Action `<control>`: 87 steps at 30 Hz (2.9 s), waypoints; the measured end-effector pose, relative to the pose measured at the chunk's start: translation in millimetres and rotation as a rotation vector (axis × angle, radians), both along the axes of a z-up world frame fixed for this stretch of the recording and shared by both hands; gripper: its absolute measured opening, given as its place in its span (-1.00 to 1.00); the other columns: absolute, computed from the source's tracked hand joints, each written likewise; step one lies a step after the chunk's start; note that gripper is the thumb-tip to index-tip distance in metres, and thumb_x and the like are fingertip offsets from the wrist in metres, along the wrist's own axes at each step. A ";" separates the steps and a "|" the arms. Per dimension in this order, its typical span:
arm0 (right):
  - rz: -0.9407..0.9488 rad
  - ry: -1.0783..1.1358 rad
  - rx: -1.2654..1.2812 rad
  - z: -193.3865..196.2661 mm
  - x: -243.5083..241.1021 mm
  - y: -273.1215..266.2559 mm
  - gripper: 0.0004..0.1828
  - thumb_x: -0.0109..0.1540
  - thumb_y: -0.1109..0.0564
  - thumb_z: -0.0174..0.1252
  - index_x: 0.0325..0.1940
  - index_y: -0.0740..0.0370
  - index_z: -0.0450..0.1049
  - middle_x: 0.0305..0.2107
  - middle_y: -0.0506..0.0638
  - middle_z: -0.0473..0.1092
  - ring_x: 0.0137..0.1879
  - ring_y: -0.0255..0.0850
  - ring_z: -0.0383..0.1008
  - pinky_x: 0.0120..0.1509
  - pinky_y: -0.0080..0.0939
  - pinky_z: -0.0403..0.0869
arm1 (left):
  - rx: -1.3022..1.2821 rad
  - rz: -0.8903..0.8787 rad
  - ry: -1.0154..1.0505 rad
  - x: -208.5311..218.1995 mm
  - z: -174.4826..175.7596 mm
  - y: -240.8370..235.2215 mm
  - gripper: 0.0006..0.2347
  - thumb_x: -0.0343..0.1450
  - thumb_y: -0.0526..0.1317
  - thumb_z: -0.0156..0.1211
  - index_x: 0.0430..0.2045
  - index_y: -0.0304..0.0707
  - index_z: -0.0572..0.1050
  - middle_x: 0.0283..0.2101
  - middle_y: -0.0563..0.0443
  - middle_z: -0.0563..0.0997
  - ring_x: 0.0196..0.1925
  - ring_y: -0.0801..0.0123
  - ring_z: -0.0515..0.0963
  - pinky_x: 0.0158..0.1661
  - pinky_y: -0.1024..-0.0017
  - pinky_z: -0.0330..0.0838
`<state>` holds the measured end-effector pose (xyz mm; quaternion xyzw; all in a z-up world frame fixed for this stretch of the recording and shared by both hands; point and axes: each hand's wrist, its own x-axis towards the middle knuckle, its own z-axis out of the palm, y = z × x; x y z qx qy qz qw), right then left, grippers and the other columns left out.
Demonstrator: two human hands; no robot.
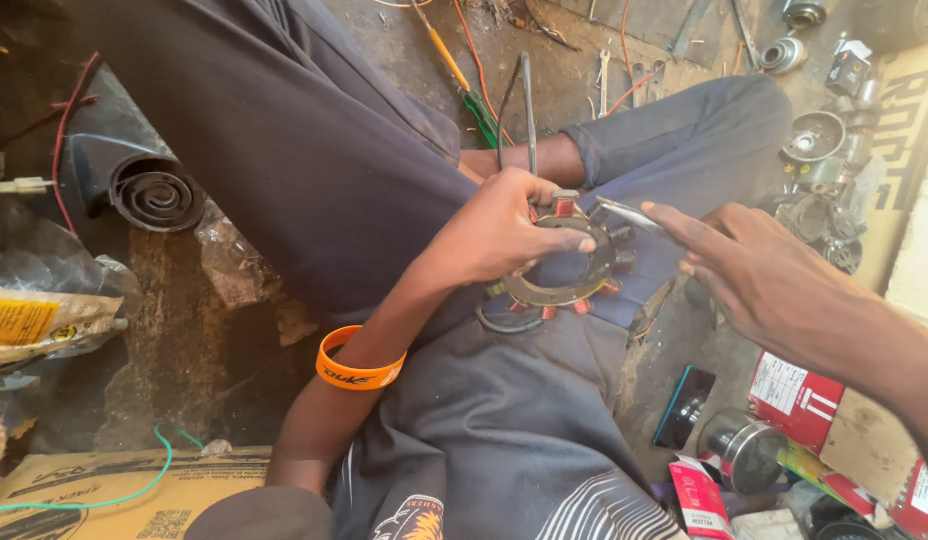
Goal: The person sits on the floor and uses pliers to adjust and trim wires on a circular motor stator. They repeatedly connect the component to a green battery to test it, then continue manipulating the copper windings with the pliers.
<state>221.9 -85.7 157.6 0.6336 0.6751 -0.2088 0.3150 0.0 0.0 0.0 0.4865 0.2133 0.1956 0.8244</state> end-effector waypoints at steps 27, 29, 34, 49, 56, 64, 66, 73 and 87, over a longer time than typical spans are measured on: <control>0.187 0.054 0.180 -5.0 7.6 -22.4 -0.12 0.19 0.29 0.13 0.57 -0.25 0.18 -0.34 0.09 0.33 -0.20 0.02 0.37 -0.01 0.04 0.43 | 0.105 -0.101 0.189 1.9 -1.7 -5.2 -0.81 0.28 -0.27 0.34 -0.36 -0.44 0.56 -0.51 -0.19 0.72 -0.59 0.33 0.72 -0.61 0.34 0.55; 0.086 0.062 0.145 -18.4 -2.2 -19.9 -0.13 0.20 0.26 0.15 0.58 -0.22 0.17 -0.32 0.10 0.33 -0.24 0.03 0.37 -0.13 0.04 0.43 | 0.550 0.105 0.210 20.6 -4.1 -19.9 -0.80 0.27 -0.21 0.43 -0.41 -0.38 0.60 -0.51 -0.21 0.71 -0.50 0.19 0.70 -0.50 0.26 0.52; -0.099 0.231 0.271 -16.0 -2.6 -5.5 -0.36 0.31 0.19 0.09 0.49 -0.10 0.19 -0.25 0.11 0.42 -0.15 -0.05 0.48 -0.10 -0.02 0.46 | 0.568 0.105 0.224 26.5 -4.2 -18.2 -0.76 0.27 -0.19 0.45 -0.36 -0.39 0.61 -0.51 -0.26 0.68 -0.52 0.18 0.71 -0.51 0.29 0.56; -0.820 0.884 -0.219 -14.5 12.2 -77.2 -0.30 0.42 0.06 -0.15 0.67 0.11 -0.05 -0.12 0.09 0.48 -0.24 -0.22 0.56 -0.18 -0.18 0.64 | 0.138 -0.039 0.070 -2.5 35.5 1.5 -0.84 0.35 -0.26 0.29 -0.36 -0.46 0.61 -0.56 -0.01 0.71 -0.68 0.51 0.63 -0.70 0.49 0.44; -1.008 1.053 -0.256 -24.1 1.8 -70.3 -0.26 0.37 -0.03 -0.10 0.63 0.12 -0.06 -0.28 0.13 0.50 -0.33 -0.18 0.57 -0.31 -0.19 0.59 | 0.206 -0.041 0.109 -0.2 28.3 -3.3 -0.86 0.35 -0.23 0.31 -0.40 -0.37 0.64 -0.62 0.03 0.69 -0.71 0.51 0.58 -0.67 0.48 0.40; -1.312 1.337 -0.222 -42.2 2.6 -91.5 -0.25 0.32 0.05 -0.02 0.57 0.21 -0.05 -0.29 0.16 0.42 -0.24 -0.04 0.55 -0.30 -0.06 0.59 | 0.432 0.080 0.120 5.4 18.6 -9.5 -0.82 0.32 -0.18 0.37 -0.36 -0.31 0.63 -0.57 -0.02 0.68 -0.56 0.41 0.68 -0.46 0.41 0.48; -1.356 1.524 -0.229 -47.8 2.5 -99.4 -0.28 0.39 0.10 0.01 0.59 0.31 -0.05 -0.28 0.18 0.39 -0.20 -0.02 0.52 -0.18 -0.03 0.59 | 0.441 0.060 0.157 6.0 18.2 -11.1 -0.84 0.33 -0.19 0.36 -0.35 -0.29 0.64 -0.58 -0.02 0.67 -0.58 0.38 0.68 -0.47 0.40 0.47; -1.553 1.879 -0.278 -64.4 -13.9 -109.8 -0.27 0.44 0.10 -0.04 0.66 0.10 -0.14 -0.26 0.15 0.36 -0.21 -0.04 0.50 -0.30 -0.09 0.53 | 0.570 0.133 0.102 9.7 13.6 -14.2 -0.85 0.36 -0.23 0.33 -0.29 -0.27 0.62 -0.55 0.01 0.64 -0.48 0.31 0.69 -0.39 0.36 0.49; -1.581 2.657 -0.395 -119.1 -50.7 -109.2 -0.29 0.54 0.11 -0.15 0.74 -0.18 -0.22 -0.31 0.01 0.31 -0.41 -0.29 0.40 -0.44 -0.41 0.40 | 0.313 0.083 0.104 15.7 12.8 -4.6 -0.85 0.40 -0.25 0.28 -0.33 -0.41 0.62 -0.55 0.02 0.70 -0.58 0.52 0.69 -0.55 0.49 0.50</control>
